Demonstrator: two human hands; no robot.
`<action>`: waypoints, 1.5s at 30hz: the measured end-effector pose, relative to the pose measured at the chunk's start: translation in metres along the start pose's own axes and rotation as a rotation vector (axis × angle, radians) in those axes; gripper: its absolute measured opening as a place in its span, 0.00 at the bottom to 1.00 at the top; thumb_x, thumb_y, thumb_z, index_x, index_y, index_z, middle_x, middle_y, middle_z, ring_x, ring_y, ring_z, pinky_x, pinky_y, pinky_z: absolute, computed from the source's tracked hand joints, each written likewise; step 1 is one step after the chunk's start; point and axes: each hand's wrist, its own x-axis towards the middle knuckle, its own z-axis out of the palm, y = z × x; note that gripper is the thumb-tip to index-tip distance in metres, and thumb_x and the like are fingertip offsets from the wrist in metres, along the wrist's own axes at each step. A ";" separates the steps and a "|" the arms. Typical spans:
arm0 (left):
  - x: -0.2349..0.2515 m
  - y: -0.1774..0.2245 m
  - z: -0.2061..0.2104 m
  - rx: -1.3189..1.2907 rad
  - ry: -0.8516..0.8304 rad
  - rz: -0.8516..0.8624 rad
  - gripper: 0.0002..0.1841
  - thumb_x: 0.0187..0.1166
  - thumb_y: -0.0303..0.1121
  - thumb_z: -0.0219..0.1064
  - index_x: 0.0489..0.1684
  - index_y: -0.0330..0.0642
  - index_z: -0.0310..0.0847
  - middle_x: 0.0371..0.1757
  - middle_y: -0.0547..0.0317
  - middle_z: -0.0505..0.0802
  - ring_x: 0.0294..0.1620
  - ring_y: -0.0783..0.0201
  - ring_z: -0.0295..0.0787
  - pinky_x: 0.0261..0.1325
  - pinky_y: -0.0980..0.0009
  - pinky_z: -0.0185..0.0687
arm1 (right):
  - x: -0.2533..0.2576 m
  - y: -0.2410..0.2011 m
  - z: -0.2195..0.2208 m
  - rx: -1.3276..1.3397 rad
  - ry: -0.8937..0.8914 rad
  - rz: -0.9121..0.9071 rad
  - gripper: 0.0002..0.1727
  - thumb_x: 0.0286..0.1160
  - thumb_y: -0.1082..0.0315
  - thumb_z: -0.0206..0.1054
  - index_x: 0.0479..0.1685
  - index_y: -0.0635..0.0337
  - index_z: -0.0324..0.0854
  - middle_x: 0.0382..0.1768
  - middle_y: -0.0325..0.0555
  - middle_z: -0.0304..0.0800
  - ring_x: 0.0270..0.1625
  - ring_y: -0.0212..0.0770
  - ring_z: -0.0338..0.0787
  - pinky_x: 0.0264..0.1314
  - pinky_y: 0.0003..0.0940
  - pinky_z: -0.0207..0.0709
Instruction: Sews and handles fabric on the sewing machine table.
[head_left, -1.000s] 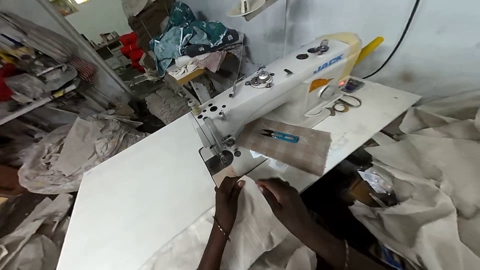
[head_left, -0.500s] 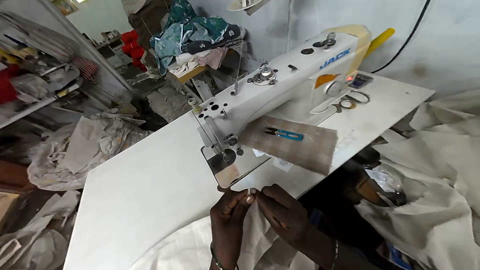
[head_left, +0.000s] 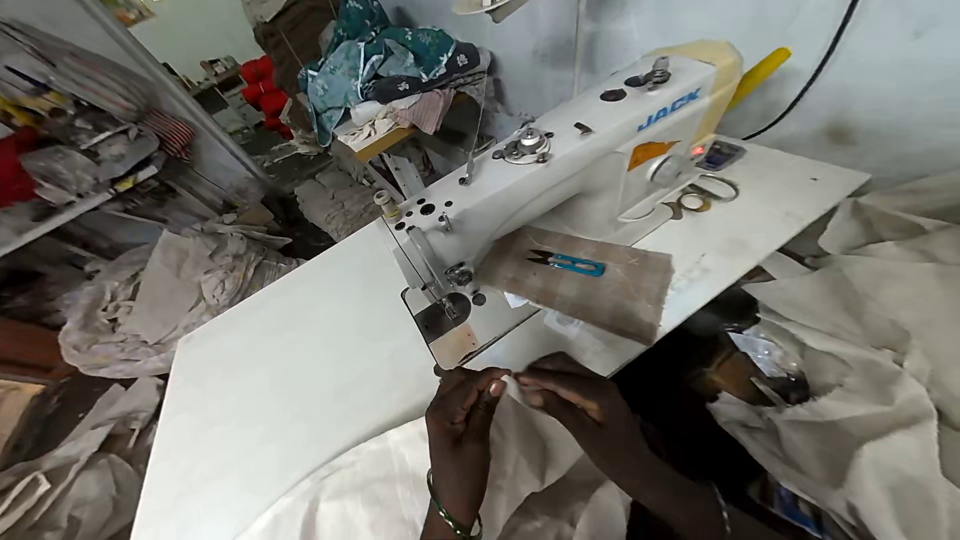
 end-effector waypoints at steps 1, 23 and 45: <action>0.000 0.001 0.004 -0.013 0.006 -0.004 0.09 0.78 0.27 0.66 0.38 0.35 0.94 0.33 0.70 0.88 0.42 0.84 0.81 0.52 0.87 0.76 | 0.008 -0.005 0.006 0.152 -0.013 0.083 0.14 0.82 0.63 0.66 0.44 0.66 0.93 0.44 0.38 0.92 0.52 0.17 0.86 0.58 0.13 0.78; -0.046 0.037 -0.050 -0.288 -0.068 -0.465 0.08 0.68 0.18 0.72 0.42 0.34 0.92 0.38 0.65 0.95 0.37 0.78 0.90 0.46 0.79 0.88 | -0.019 0.000 0.056 -0.499 0.132 -0.582 0.09 0.88 0.61 0.59 0.49 0.56 0.76 0.37 0.43 0.76 0.35 0.37 0.78 0.41 0.19 0.76; 0.027 -0.038 -0.059 0.619 0.021 -0.014 0.10 0.79 0.26 0.65 0.37 0.28 0.91 0.31 0.46 0.92 0.37 0.53 0.91 0.48 0.55 0.86 | -0.108 -0.010 -0.010 -0.821 -0.930 0.416 0.16 0.80 0.76 0.62 0.64 0.71 0.80 0.54 0.72 0.88 0.45 0.75 0.92 0.39 0.68 0.85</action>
